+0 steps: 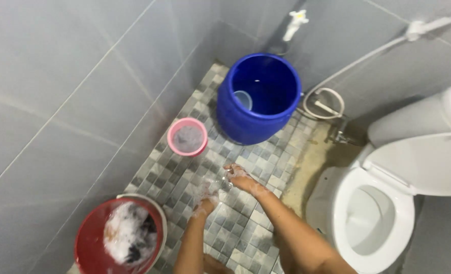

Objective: The person pours pink liquid detergent into a red bucket containing clothes, then adds water from a blue bucket using a scoop. They wash the clothes by hand, agitating them in the soapy water, and then rinse their hands using a handheld bidet sprayer.

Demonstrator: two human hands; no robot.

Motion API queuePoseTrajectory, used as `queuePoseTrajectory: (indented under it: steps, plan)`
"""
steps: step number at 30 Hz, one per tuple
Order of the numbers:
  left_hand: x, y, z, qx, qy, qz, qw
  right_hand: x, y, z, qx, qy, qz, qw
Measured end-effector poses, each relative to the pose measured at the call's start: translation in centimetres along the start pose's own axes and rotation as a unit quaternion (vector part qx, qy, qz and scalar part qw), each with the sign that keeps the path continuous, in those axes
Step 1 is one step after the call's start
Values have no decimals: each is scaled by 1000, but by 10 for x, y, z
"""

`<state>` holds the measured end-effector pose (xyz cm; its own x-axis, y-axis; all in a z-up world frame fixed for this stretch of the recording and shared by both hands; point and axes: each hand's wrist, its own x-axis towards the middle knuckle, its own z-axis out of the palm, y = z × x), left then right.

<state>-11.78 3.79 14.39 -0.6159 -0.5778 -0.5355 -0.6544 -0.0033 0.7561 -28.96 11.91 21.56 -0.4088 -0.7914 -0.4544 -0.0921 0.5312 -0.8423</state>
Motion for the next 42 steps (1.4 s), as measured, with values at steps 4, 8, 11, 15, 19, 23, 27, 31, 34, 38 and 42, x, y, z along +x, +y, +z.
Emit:
queuePoseTrajectory:
  steps: [4, 8, 11, 15, 19, 23, 27, 31, 34, 38, 42]
  plan:
    - [18, 24, 32, 19, -32, 9, 999, -12, 29, -44, 10, 16, -31, 999]
    - [38, 44, 88, 36, -62, 9, 997, -18, 75, -104, -8, 90, 2, 996]
    - [56, 69, 133, 50, -86, 13, 995, -19, 114, -164, 96, 153, -21, 983]
    - [82, 113, 192, 67, -111, 20, 991, 5, 142, -278, -129, 345, -105, 924]
    - [107, 158, 241, 86, -131, 27, 987, 18, 124, -417, -93, 520, -129, 839]
    - [132, 198, 280, 98, -138, 41, 985, 26, 84, -541, -2, 587, -69, 806]
    - [148, 224, 302, 104, -139, 53, 983, 44, 76, -622, -128, 699, -110, 695]
    - [149, 235, 312, 102, -144, 65, 982, 73, 98, -680, -228, 692, -126, 673]
    - [132, 223, 305, 98, -159, 63, 980, 85, 114, -697, -199, 662, -119, 713]
    - [110, 198, 285, 91, -167, 50, 980, 59, 90, -719, -46, 624, -250, 739]
    - [98, 161, 248, 81, -115, 3, 990, -11, 41, -655, 6, 482, -349, 803]
